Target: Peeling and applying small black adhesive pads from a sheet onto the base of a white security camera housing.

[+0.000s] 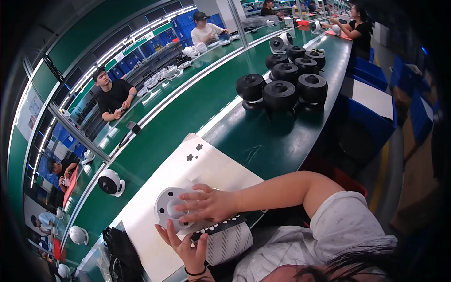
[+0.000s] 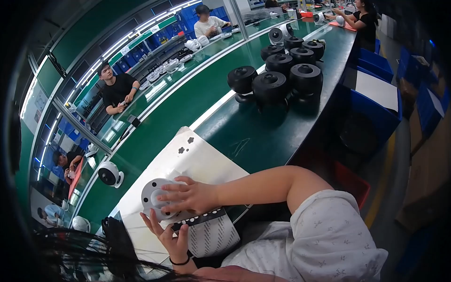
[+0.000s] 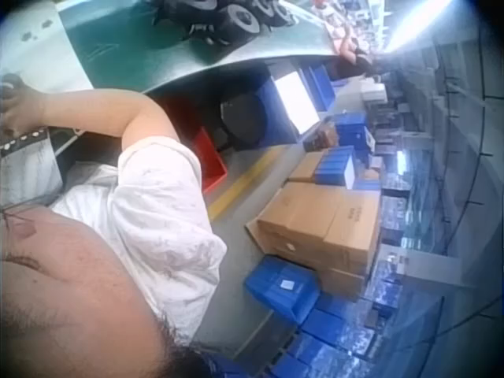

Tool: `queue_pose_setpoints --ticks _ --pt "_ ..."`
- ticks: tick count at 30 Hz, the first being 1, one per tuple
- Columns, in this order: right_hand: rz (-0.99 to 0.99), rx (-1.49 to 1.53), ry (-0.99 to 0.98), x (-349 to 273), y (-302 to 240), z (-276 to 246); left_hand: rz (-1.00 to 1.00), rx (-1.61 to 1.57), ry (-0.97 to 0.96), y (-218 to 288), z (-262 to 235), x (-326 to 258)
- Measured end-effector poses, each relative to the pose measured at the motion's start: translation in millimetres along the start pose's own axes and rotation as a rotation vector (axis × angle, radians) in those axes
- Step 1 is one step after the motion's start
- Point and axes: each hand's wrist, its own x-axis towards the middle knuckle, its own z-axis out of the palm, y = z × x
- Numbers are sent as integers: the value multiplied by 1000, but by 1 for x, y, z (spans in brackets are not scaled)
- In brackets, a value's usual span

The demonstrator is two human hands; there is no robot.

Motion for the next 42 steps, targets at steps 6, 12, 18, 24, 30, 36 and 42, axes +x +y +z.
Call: queue_pose_setpoints --ticks 6,12,18,24,30,36,42 --pt "158 30 -175 3 0 -15 3 16 4 5 -1 -1" --pt "210 34 -142 1 10 -13 4 21 6 6 -3 -2" --pt "167 -44 -139 1 8 -13 -12 8 -19 6 -5 -3" --pt "165 -111 -117 3 9 -11 4 39 -30 6 -6 -2" --pt "176 -57 -127 6 9 -13 -6 12 -33 5 -6 -4" --pt "601 267 238 11 23 -9 -18 3 -43 7 -6 -5" --pt "1105 1261 8 18 28 -27 -75 -6 -78 4 -14 -9"
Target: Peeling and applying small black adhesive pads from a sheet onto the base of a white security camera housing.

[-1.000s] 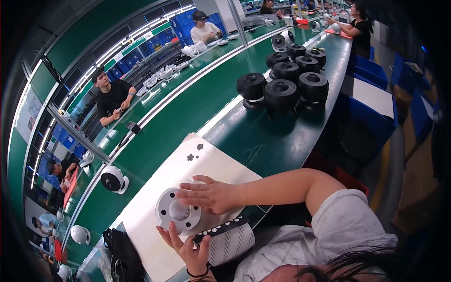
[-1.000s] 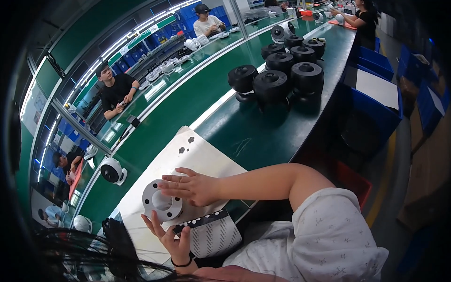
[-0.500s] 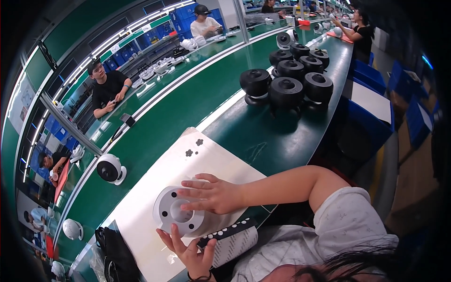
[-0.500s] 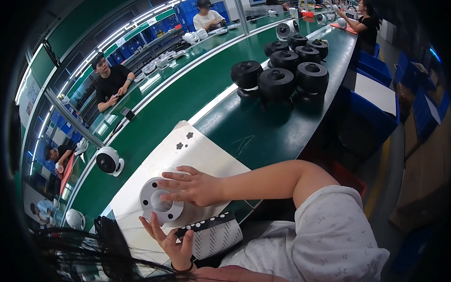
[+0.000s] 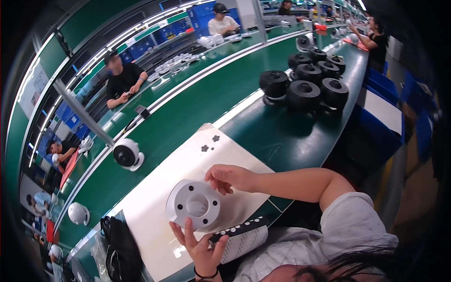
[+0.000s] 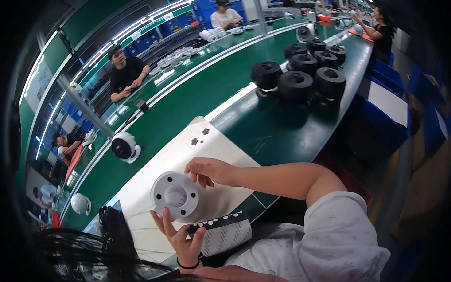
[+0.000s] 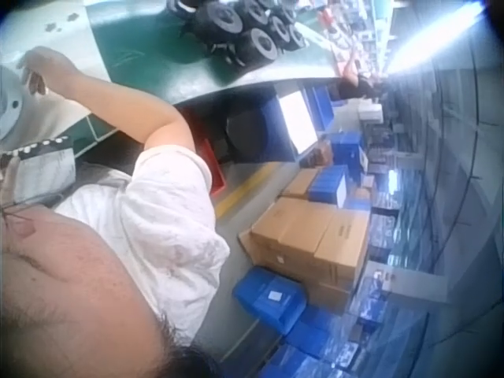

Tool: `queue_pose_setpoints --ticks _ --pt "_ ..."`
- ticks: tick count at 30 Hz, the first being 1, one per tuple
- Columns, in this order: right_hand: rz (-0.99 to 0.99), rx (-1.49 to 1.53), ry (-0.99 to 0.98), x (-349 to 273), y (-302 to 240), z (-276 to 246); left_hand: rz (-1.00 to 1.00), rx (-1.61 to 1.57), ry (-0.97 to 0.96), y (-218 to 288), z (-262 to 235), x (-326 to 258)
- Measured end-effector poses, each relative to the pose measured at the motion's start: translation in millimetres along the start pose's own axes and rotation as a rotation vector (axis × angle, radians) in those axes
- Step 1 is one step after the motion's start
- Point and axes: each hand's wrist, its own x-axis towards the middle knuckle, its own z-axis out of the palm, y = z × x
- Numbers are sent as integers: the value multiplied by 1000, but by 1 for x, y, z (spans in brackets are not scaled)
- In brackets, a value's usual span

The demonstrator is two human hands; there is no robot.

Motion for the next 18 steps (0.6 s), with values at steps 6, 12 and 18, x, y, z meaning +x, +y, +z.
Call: queue_pose_setpoints --ticks 6,12,18 --pt "235 -258 -130 0 -30 22 89 -26 58 -3 0 -3" --pt "176 -119 17 59 -61 -2 -60 -60 152 -24 -16 -22" --pt "-580 -1347 603 155 7 -89 -87 -118 120 -21 -6 -24"
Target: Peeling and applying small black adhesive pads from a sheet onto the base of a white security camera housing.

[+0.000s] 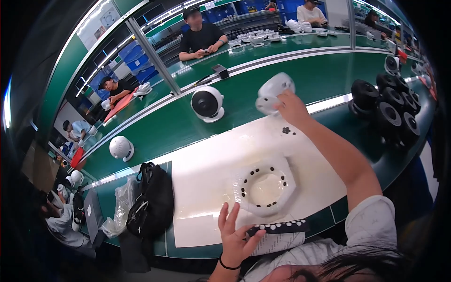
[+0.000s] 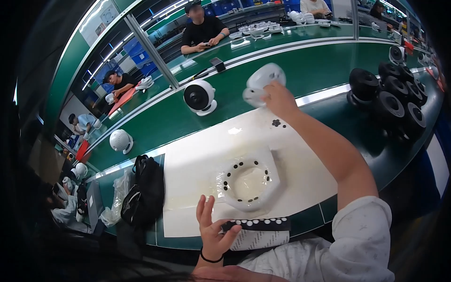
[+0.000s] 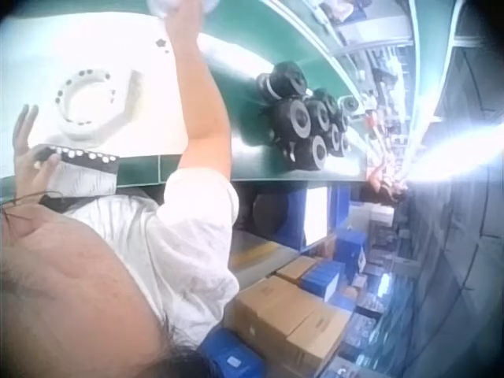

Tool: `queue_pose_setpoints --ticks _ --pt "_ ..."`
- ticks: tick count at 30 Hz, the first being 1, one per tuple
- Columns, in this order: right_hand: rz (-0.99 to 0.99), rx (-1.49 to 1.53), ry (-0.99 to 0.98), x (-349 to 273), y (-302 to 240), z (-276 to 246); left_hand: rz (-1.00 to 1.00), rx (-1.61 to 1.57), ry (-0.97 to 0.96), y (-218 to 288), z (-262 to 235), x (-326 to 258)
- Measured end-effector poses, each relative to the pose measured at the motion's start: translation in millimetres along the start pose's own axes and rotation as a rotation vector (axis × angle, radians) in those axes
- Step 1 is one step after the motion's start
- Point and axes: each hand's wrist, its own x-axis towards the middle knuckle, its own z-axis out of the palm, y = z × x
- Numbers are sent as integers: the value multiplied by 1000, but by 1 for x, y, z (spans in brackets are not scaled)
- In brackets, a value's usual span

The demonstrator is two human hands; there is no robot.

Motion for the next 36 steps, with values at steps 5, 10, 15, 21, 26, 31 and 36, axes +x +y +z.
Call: queue_pose_setpoints --ticks 5,10,15,21,26,31,36 --pt "-41 -552 -141 1 82 44 -16 -5 -44 -1 2 -2" --pt "192 -444 -249 -6 86 36 8 -14 -68 -3 4 3" --pt "-151 -87 -211 -12 55 39 -31 -11 -149 -2 6 5" --pt "-256 54 -711 2 -12 72 -50 -23 -256 2 10 9" --pt "-241 -3 -838 29 -51 123 -87 -23 -276 4 7 1" --pt "-123 20 -638 38 -38 152 -163 -26 -282 3 9 0" --pt "-151 63 -507 39 -33 138 -146 -85 -291 -6 8 1"
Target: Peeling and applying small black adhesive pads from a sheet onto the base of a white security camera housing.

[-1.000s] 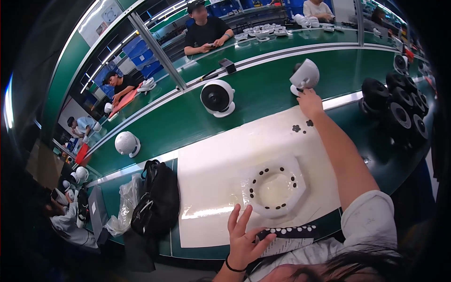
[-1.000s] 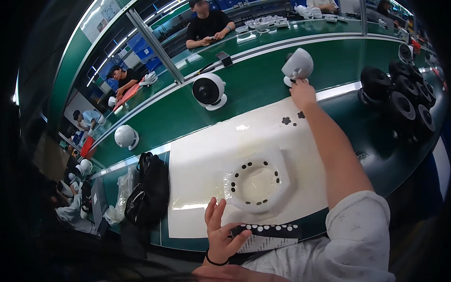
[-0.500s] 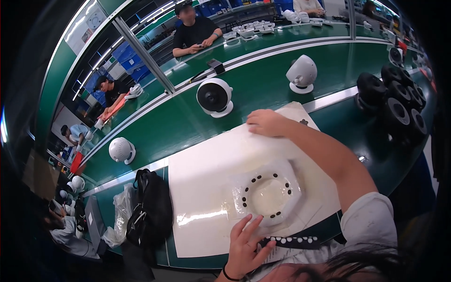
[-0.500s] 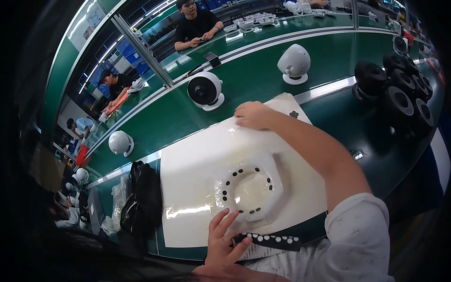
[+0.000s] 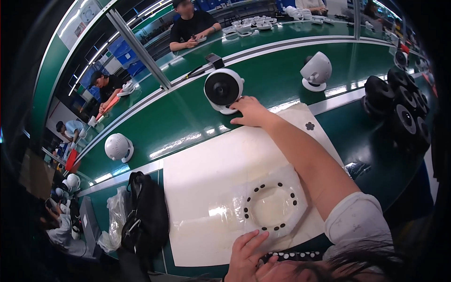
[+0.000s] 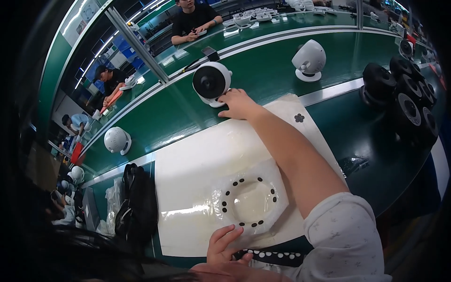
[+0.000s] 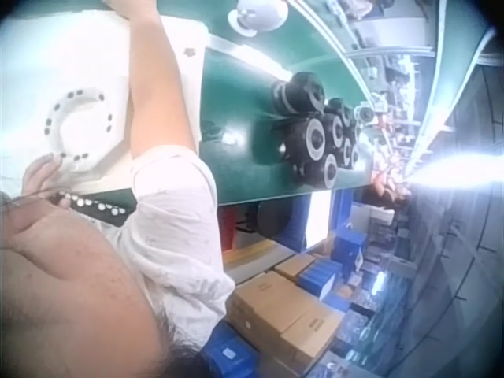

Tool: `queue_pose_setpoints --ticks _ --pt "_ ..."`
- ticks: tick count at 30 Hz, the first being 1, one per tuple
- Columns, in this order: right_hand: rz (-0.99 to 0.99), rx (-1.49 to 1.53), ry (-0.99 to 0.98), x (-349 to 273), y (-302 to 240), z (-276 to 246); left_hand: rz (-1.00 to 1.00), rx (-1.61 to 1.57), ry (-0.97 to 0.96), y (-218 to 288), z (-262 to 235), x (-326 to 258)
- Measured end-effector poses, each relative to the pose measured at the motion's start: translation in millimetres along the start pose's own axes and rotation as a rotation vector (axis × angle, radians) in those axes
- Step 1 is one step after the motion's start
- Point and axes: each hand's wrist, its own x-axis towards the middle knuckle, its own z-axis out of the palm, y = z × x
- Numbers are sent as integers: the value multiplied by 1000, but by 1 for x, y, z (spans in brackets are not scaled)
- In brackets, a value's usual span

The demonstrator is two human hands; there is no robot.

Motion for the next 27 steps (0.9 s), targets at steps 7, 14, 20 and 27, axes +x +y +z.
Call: queue_pose_setpoints --ticks 7,14,20,27 --pt "-116 32 368 -28 -11 -27 107 -71 -5 0 0 6" --pt "292 766 82 -106 -80 -128 136 -3 27 7 0 3" --pt "333 1368 -233 -181 -122 -184 149 62 34 11 3 4" --pt "355 1345 -554 -190 -137 -182 123 105 33 12 5 6"
